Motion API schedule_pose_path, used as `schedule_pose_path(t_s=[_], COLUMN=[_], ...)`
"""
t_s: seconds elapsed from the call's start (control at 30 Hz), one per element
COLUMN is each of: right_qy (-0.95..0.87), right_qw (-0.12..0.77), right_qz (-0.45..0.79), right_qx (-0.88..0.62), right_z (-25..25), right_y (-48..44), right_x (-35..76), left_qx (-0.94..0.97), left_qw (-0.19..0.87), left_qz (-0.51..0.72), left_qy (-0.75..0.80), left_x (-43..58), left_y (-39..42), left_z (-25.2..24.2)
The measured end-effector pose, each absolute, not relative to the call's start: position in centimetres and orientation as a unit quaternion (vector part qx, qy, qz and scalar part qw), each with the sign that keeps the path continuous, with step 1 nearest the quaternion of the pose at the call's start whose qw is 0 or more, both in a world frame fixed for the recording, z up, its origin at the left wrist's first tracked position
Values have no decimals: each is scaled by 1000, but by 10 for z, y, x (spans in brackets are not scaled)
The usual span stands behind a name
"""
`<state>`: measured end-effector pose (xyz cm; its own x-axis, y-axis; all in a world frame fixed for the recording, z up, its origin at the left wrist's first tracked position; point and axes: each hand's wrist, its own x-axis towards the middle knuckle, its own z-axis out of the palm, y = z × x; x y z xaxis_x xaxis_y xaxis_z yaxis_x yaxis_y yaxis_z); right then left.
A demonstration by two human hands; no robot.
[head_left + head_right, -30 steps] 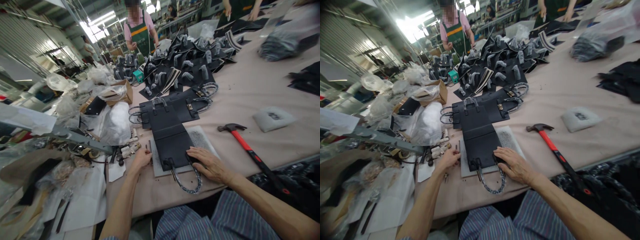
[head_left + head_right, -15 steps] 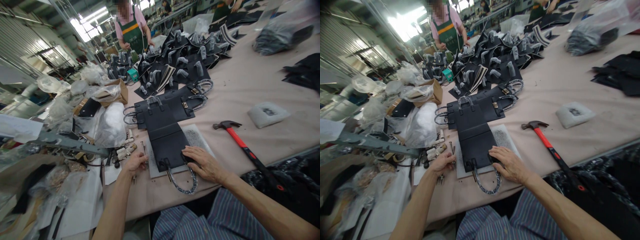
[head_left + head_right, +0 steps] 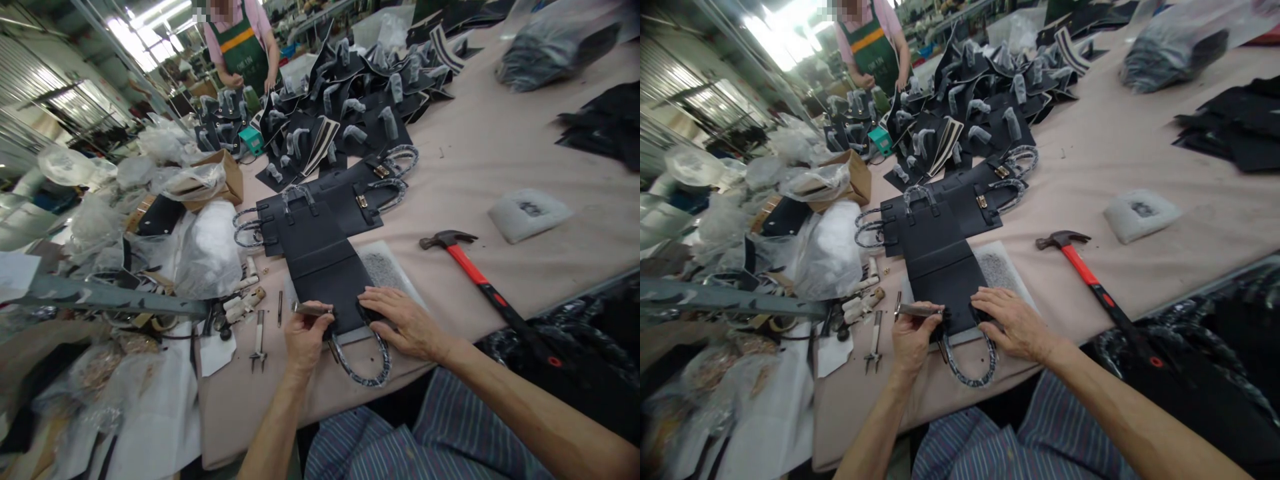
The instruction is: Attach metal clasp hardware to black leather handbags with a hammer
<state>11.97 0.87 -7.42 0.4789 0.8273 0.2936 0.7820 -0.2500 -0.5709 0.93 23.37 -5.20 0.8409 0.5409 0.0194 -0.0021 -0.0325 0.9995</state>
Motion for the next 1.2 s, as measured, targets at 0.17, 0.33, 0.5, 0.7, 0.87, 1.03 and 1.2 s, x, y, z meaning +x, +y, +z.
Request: schedule_pose_path(t_s=[0.17,0.33,0.5,0.7,0.87,1.03,1.2], right_qy=[-509,-508,-507,-503,-501,-504,-501], right_qw=[342,341,356,367,366,367,365], right_qz=[32,34,29,28,29,24,23], right_qx=[-789,-790,-784,-782,-784,-782,-784], right_z=[-72,-74,-74,-70,-71,-72,-73], right_y=[9,9,10,11,11,11,10], right_x=[120,121,120,119,120,120,120], left_qx=[717,764,819,805,804,809,811], left_qw=[635,587,522,547,534,523,519], left_qz=[214,199,191,185,216,239,249], left_qy=[189,181,139,135,150,123,101], left_x=[7,4,-4,-8,-3,-3,-6], left_y=[228,235,238,237,235,234,236], left_z=[-65,-70,-70,-69,-66,-64,-69])
